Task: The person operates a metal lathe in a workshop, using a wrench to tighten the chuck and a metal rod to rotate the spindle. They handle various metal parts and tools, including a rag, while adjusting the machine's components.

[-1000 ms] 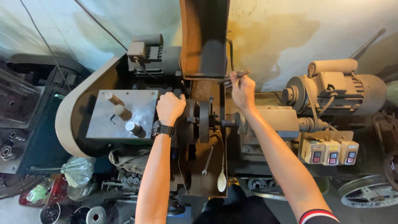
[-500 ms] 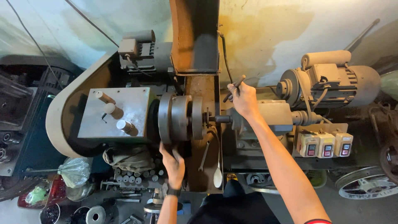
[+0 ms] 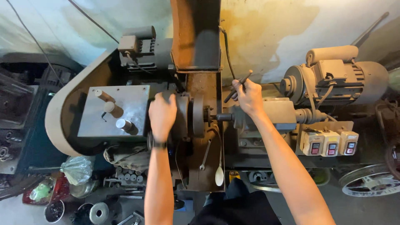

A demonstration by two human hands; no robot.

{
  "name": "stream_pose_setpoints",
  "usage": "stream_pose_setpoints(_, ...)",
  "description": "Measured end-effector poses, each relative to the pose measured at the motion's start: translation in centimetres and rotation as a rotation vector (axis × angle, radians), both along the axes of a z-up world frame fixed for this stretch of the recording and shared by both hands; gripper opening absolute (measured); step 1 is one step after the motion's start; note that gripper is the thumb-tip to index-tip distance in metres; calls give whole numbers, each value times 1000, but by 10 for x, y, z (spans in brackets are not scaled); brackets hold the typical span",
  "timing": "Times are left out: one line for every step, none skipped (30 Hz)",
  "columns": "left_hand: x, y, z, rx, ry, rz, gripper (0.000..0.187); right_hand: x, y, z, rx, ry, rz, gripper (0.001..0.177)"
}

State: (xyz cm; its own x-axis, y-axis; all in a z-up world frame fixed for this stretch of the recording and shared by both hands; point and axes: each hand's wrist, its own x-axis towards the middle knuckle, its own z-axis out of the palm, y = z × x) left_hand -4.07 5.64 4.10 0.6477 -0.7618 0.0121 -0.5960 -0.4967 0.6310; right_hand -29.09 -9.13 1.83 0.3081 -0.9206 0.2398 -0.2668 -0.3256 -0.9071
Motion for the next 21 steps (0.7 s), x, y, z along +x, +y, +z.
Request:
stream_pose_setpoints(-6,15,-10,-157,-34,25,39,-1,0,1,-3,-10,-2,28)
stream_pose_setpoints(-18,30,-19,-155,-29,30,39,-2,0,0,0,-4,3,28)
stream_pose_setpoints(-28,44,-27,-437,-33,26,39,-1,-1,0,-8,-17,2,28)
stream_pose_setpoints(-38,58,-35,-719,-38,20,41,0,-1,1,-16,-30,0,29)
stream_pose_setpoints(-44,70,-68,-717,-39,26,41,0,0,-2,-14,-30,7,29)
stream_pose_setpoints(-50,82,-100,-752,-50,48,46,0,2,-3,-2,-42,10,29)
stream_pose_setpoints(-54,90,-131,-794,-64,66,52,2,0,-3,3,-58,11,29)
stream_pose_setpoints(-58,100,-155,-799,-69,68,52,3,-3,-3,-1,-62,15,29)
stream_pose_setpoints(-63,113,-180,-721,54,101,53,3,-4,-5,12,-70,13,30)
stream_pose_setpoints(-68,125,-206,-642,176,133,54,4,-5,-8,26,-78,11,30)
stream_pose_setpoints(-73,128,-193,-640,176,136,54,3,-4,-8,29,-77,14,30)
stream_pose_setpoints(-77,130,-180,-638,119,134,55,2,-4,-9,37,-83,12,31)
stream_pose_setpoints(-80,131,-167,-640,61,132,56,3,-4,-8,42,-90,11,31)
stream_pose_setpoints(-74,121,-136,-641,59,136,56,4,-6,-7,42,-90,15,31)
stream_pose_setpoints(-69,112,-105,-738,-123,82,57,3,-5,-7,39,-85,13,32)
stream_pose_setpoints(-64,103,-75,-829,-307,24,58,3,-5,-6,36,-79,10,33)
stream_pose_setpoints(-48,81,-59,-831,-308,25,58,2,-5,-6,34,-79,11,33)
stream_pose_setpoints(-31,60,-43,-718,-277,-51,49,2,-5,-6,39,-76,9,33)
stream_pose_setpoints(-15,39,-27,-603,-246,-127,43,1,-5,-5,45,-72,5,34)
stream_pose_setpoints(-8,23,-15,-605,-245,-127,43,0,-5,-7,43,-71,5,34)
stream_pose_setpoints(-1,8,-4,-378,-178,-99,43,-1,-6,-8,55,-76,-2,35)
